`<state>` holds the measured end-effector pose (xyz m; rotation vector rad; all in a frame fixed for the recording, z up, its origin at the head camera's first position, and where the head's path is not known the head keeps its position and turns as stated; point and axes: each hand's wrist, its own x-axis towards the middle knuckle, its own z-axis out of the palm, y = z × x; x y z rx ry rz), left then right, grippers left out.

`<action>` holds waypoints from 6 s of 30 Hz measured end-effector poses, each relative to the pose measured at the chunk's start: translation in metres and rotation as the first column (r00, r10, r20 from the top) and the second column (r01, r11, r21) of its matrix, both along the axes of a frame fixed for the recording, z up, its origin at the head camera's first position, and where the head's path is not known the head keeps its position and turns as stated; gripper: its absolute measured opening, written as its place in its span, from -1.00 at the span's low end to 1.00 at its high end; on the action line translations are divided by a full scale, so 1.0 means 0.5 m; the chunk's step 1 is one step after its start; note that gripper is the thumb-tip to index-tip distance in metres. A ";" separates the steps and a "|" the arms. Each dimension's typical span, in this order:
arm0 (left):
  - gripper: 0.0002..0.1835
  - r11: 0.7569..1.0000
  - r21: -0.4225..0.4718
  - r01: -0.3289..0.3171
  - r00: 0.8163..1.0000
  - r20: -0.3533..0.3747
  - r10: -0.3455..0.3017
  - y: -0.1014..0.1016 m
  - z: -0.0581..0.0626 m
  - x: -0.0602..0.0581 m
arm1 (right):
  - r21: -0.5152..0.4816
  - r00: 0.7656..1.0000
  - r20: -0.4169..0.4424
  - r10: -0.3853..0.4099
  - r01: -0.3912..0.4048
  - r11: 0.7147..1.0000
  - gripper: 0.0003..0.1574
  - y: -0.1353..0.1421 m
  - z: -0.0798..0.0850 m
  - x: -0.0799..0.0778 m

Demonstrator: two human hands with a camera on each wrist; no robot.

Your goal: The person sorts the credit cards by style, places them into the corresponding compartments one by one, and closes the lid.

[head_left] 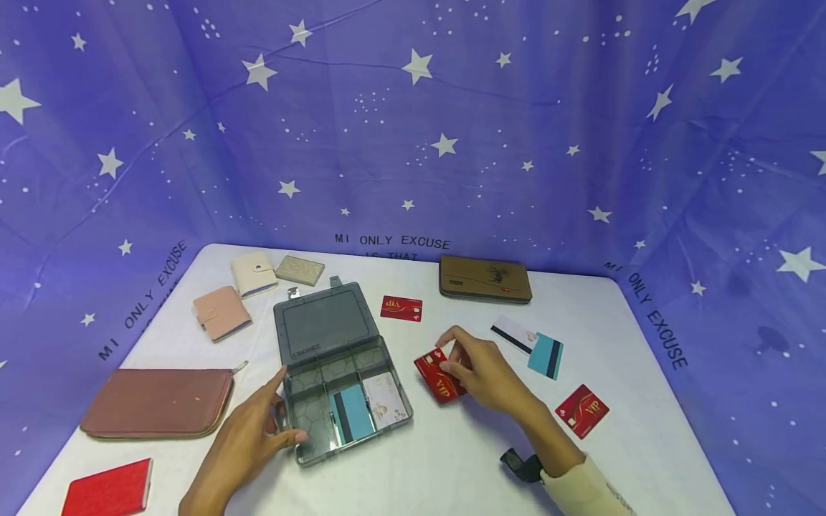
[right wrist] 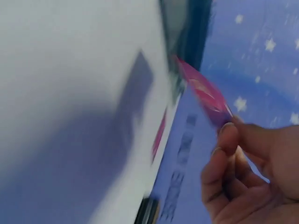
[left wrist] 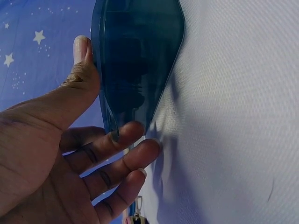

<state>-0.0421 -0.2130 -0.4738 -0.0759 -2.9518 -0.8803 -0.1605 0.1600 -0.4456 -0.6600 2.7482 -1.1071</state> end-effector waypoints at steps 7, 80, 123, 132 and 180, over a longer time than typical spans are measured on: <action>0.14 1.000 0.005 0.004 1.000 -0.018 -0.004 0.000 0.000 0.001 | -0.236 0.992 0.029 0.122 -0.111 0.965 -0.60 -0.118 0.027 0.033; 0.17 1.000 0.004 -0.025 0.998 0.065 0.025 -0.001 0.007 -0.003 | -0.198 0.984 -0.172 -0.050 0.015 0.980 -0.60 -0.210 0.025 -0.110; 0.15 1.000 0.023 -0.007 0.999 0.047 0.006 -0.001 0.002 -0.005 | -0.075 0.998 -0.006 0.060 -0.060 0.995 -0.47 -0.036 -0.030 -0.052; 0.16 1.000 0.021 -0.010 0.998 0.061 0.009 -0.002 0.001 -0.002 | 0.160 0.956 -0.005 -0.293 0.290 0.944 -0.26 0.158 -0.051 -0.126; 0.16 1.000 0.010 -0.016 0.995 0.096 0.015 -0.006 0.004 -0.007 | 0.305 0.967 -0.201 0.158 -0.092 0.948 -0.56 -0.146 -0.034 0.040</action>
